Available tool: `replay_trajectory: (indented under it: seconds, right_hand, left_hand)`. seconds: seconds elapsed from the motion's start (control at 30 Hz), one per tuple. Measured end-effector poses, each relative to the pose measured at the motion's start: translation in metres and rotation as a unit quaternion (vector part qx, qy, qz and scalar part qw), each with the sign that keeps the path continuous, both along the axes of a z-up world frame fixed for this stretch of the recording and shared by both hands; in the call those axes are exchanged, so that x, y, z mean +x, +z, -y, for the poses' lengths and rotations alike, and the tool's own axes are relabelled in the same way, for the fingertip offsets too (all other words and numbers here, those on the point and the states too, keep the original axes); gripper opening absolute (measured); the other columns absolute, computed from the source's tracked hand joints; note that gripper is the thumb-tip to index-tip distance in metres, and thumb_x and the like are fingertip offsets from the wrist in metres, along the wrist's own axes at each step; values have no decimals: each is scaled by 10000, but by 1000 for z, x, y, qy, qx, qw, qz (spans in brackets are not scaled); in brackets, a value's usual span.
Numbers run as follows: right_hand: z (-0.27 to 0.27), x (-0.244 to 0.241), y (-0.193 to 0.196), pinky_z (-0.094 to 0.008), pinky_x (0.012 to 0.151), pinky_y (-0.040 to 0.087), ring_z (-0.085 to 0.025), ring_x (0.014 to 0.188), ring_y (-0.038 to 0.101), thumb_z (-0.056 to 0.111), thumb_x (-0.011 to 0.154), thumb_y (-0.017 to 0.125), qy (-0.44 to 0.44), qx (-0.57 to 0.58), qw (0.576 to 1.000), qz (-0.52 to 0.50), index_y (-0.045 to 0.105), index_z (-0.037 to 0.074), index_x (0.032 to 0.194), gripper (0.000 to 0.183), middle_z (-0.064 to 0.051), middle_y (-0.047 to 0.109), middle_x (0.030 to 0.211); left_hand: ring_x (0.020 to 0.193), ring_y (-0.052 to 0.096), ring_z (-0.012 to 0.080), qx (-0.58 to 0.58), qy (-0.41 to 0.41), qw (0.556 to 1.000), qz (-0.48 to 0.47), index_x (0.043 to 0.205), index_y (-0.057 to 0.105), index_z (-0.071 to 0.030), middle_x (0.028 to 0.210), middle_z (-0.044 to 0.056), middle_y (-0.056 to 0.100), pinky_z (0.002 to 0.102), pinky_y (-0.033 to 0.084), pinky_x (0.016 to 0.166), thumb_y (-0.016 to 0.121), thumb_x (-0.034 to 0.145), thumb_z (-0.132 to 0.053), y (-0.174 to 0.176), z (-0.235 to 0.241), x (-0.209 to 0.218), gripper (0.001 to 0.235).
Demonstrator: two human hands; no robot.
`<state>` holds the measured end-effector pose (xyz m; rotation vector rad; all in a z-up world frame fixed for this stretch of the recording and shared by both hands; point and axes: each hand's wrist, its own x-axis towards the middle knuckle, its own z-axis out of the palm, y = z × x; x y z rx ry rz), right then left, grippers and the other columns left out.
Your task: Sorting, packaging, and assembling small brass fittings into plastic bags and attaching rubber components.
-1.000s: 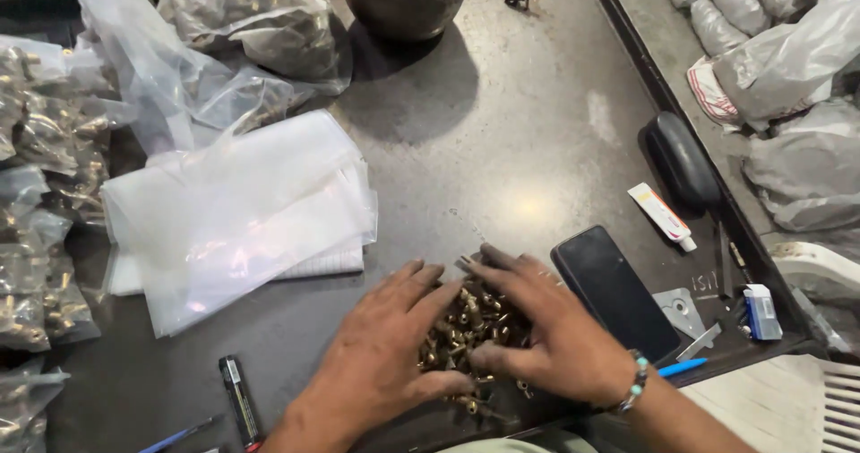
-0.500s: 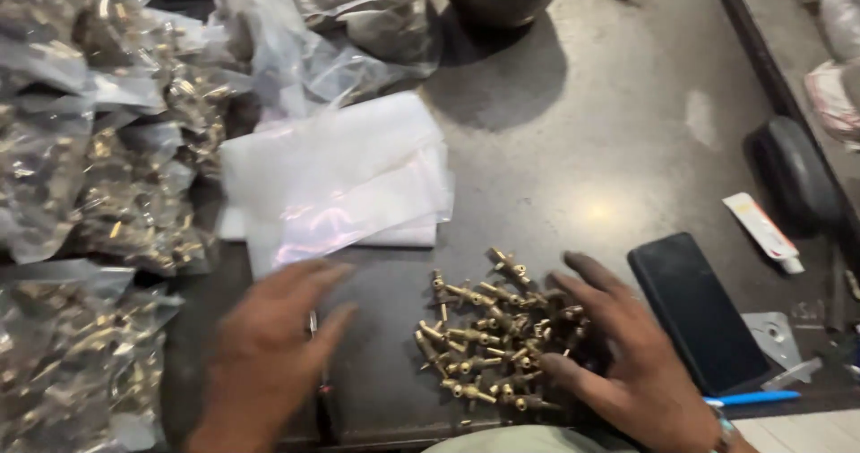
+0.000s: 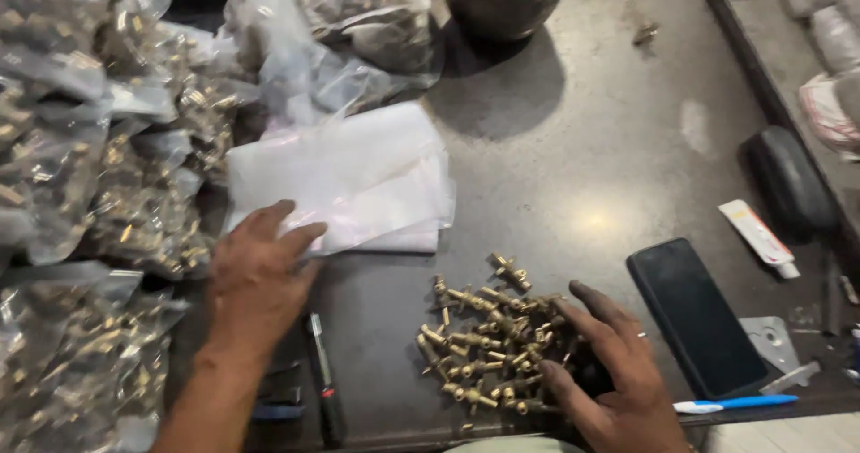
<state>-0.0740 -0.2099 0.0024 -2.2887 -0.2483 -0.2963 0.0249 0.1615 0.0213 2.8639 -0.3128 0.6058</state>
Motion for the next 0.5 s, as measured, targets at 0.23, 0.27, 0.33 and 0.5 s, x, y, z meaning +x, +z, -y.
replay_trajectory:
  seconds: [0.23,0.27,0.33,0.5]
  right_hand:
    - [2,1,-7,-434,1062,469,-333,1303,610,170,751,828,-21,7,999,30,652,82,1306,588,-180,625,1396]
    - [0,1,-4,-436,1055,474,-338,1303,603,170,750,843,-15,-1,1000,11,663,86,1303,588,-183,625,1394]
    - [-1,2,-3,-439,1047,479,-342,1302,596,169,749,858,-11,-12,1000,-6,673,90,1301,588,-187,625,1391]
    - [-3,6,-4,-417,1027,496,-314,1236,645,161,736,825,3,-6,999,51,689,93,1262,547,-162,673,1310]
  left_hand:
    - [1241,624,306,29,93,994,-40,1095,794,-257,1373,45,668,471,506,1034,815,766,-195,-6,-12,7,335]
    - [1244,623,319,41,90,994,-43,1141,785,-257,1380,63,655,477,498,1002,835,703,-254,-7,-13,6,441]
    - [1247,621,333,50,86,994,-46,1188,777,-258,1386,81,643,483,491,971,856,641,-312,-13,-19,1,555]
    - [1171,686,273,-5,124,946,-300,1314,715,-241,1352,111,635,391,555,1034,864,708,-417,-35,-59,-21,648]
